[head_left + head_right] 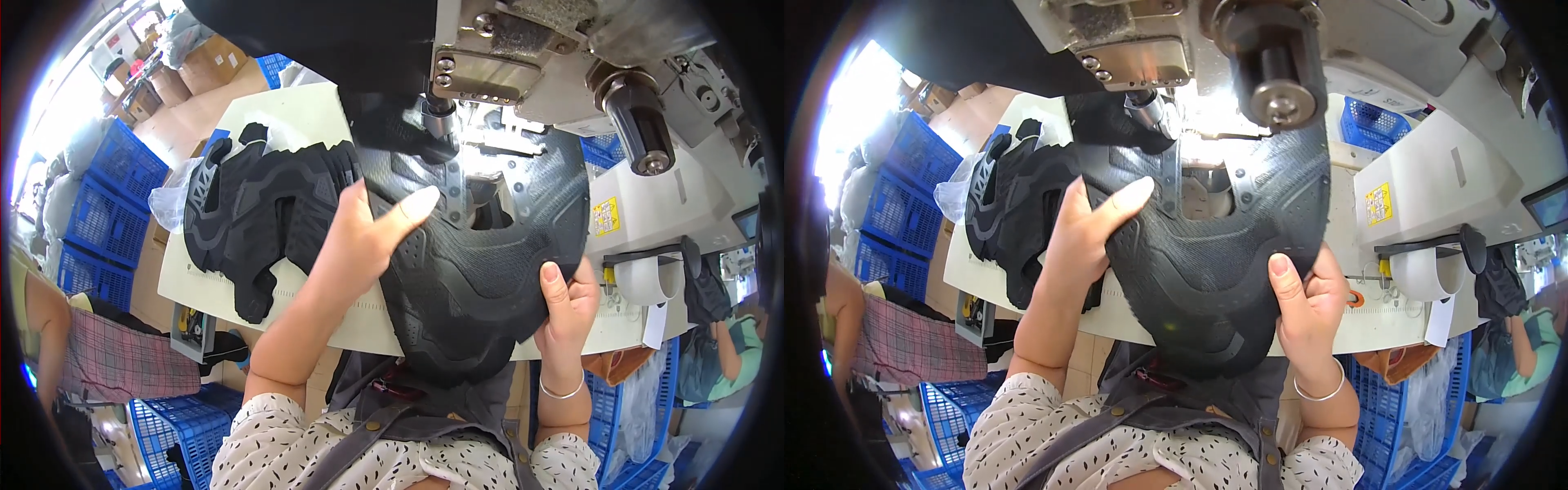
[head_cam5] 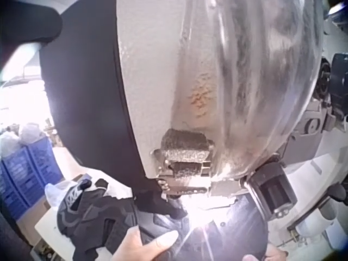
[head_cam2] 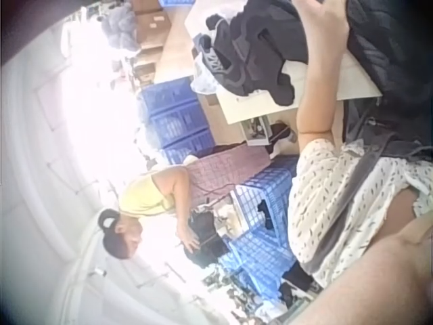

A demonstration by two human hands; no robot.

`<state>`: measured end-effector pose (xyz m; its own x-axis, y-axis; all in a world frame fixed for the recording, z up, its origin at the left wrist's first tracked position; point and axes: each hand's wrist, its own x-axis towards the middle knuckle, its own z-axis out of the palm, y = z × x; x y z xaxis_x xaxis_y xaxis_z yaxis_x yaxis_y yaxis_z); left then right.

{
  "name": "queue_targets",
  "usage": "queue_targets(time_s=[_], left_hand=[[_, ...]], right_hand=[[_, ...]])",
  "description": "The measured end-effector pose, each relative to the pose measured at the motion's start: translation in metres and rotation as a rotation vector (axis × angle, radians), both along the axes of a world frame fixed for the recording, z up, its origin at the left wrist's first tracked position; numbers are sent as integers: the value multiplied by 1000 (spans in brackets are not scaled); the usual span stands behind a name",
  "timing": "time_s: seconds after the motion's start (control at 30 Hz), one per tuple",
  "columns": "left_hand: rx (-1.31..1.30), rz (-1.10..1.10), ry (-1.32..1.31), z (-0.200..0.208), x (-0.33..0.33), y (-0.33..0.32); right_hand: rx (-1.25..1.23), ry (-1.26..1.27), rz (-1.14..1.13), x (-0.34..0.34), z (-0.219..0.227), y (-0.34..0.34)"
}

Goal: Stitching black shoe upper components using an industrial sewing machine.

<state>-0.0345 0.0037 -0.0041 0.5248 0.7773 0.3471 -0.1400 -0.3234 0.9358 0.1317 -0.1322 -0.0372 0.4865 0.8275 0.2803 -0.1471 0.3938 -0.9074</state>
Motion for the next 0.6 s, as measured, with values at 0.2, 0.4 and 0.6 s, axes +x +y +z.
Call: queue_targets(time_s=[0.2, 0.4, 0.6], left_hand=[[-162, -79, -123, 6, 12, 17], [-306, -116, -199, 8, 20, 42], [-412, -148, -223, 16, 29, 60]], right_hand=[[40, 7, 20, 6, 4, 20], [32, 33, -29, 7, 15, 37], [-17, 0, -2, 12, 18, 47]])
